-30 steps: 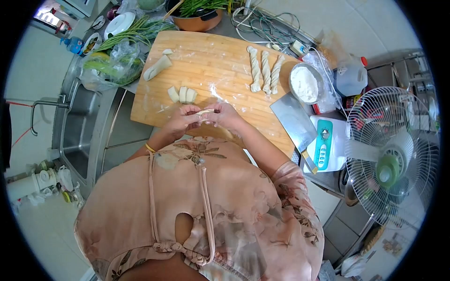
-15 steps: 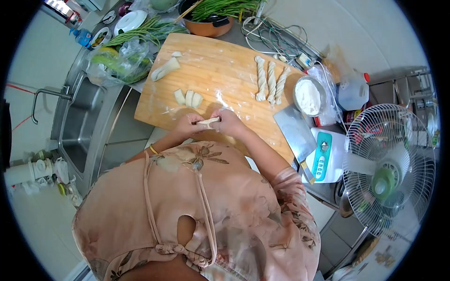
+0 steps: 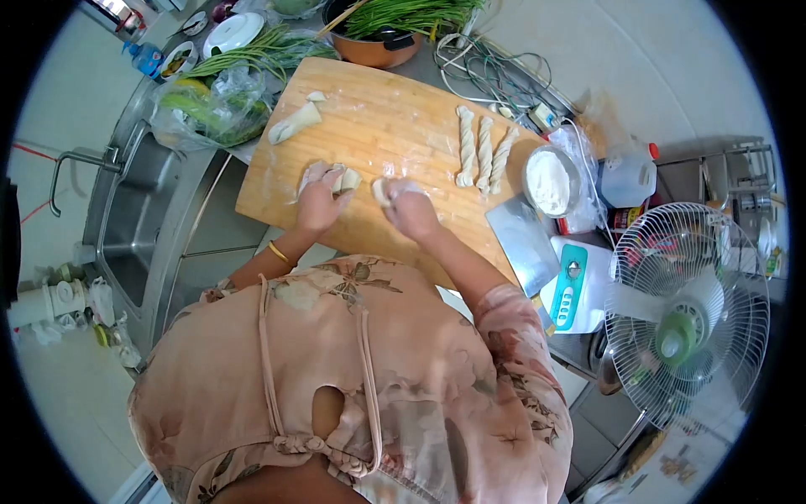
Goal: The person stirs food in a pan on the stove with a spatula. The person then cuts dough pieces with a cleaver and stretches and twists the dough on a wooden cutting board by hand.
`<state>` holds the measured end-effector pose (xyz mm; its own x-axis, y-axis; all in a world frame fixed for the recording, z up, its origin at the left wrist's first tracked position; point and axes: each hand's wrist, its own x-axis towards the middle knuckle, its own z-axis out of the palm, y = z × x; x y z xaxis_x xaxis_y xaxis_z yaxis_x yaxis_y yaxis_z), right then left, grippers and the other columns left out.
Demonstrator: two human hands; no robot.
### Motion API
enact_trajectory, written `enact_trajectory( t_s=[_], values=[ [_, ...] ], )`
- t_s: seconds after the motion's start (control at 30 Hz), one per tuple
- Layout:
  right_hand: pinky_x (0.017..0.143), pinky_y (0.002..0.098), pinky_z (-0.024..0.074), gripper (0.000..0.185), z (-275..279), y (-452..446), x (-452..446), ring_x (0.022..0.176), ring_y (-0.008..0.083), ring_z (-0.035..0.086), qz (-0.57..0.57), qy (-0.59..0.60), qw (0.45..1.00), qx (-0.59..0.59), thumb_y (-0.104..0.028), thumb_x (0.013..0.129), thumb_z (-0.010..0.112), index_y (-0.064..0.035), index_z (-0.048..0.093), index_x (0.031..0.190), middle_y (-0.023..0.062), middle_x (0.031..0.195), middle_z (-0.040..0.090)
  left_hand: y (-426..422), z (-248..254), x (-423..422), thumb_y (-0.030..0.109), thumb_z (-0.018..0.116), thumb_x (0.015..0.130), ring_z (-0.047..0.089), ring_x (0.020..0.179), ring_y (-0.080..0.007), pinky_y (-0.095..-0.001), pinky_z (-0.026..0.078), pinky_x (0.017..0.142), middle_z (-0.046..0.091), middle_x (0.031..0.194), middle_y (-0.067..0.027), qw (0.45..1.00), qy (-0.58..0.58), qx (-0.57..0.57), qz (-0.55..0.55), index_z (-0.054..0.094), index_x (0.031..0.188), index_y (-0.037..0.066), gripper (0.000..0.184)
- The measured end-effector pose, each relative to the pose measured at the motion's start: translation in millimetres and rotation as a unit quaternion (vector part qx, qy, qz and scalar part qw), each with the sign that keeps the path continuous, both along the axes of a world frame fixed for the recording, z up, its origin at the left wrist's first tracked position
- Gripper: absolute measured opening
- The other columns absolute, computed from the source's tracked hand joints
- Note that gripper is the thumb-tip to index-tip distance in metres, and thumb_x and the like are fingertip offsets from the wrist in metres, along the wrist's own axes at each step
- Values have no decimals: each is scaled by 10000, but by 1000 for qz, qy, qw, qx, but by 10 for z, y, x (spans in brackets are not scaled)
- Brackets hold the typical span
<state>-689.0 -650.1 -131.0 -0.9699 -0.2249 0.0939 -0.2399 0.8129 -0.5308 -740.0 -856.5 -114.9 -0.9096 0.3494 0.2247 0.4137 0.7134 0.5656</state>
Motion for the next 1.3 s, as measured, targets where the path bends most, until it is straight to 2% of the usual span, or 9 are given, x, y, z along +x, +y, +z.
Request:
enact_trajectory(
  t_s=[0.03,0.13,0.17,0.27,0.4,0.6,0.7,0.9,1.3],
  values=[
    [726,417,471,279,40,18,51,830,363,576,37,23,998,38,-204,762,622,-36,519,958,196,805,607,13,82,-5,213,714,691,501,1010,-336,-403,419,826,532,1091,-174,1000,3,-29,-7,618,994,7,379],
    [748,404,481,304,156,83,-7,820,350,605,-203,-203,936,-204,-212,756,624,-21,533,974,198,834,631,83,128,-13,231,701,709,419,1121,-365,-445,365,906,472,1205,-171,994,-32,-100,-29,614,1033,24,394],
    [756,406,482,332,-334,241,-88,819,331,624,-249,-104,933,-237,-264,771,605,-11,558,981,206,863,642,98,133,-25,230,697,715,384,1164,-377,-462,341,939,448,1247,-171,991,-50,-121,-36,611,1048,32,396],
    [743,418,481,373,-354,553,-274,796,329,624,-321,-238,907,-131,-338,789,586,-6,579,957,199,837,643,127,297,-105,214,696,710,431,1132,-351,-443,353,931,510,1176,-160,986,-15,-145,-76,617,1024,30,372],
    [826,404,447,325,425,217,-100,976,302,577,-245,-17,948,202,-275,808,570,-4,586,987,194,1019,615,131,158,-245,214,703,678,527,1012,-332,-436,387,885,578,1062,-179,981,-117,-94,-127,627,1003,22,385],
    [865,419,433,387,142,-138,-292,994,320,545,38,112,993,-19,-111,729,625,-74,557,1108,163,1037,595,-49,0,-381,144,686,664,521,1065,-355,-422,376,944,578,1092,-191,976,-79,27,-199,546,1113,20,487],
    [871,410,434,382,138,-302,-472,984,336,540,66,-38,991,-109,-106,722,624,-82,551,1096,154,1027,594,-160,-10,-414,139,687,656,516,1074,-355,-421,349,973,574,1110,-194,973,-87,10,-213,510,1149,19,538],
    [786,425,463,288,189,-405,-587,947,334,551,87,-123,989,7,-158,709,631,-71,548,971,151,969,557,-281,-29,-447,130,684,659,533,1044,-341,-419,345,970,590,1082,-166,974,-46,-21,-223,553,1099,37,469],
    [651,367,479,311,439,89,-370,702,310,599,-152,-158,971,-97,-225,697,632,-27,540,917,170,774,623,-185,-72,-441,105,636,717,491,1120,-300,-412,352,959,554,1179,-114,993,-5,-64,-94,599,1094,76,380]
  ],
)
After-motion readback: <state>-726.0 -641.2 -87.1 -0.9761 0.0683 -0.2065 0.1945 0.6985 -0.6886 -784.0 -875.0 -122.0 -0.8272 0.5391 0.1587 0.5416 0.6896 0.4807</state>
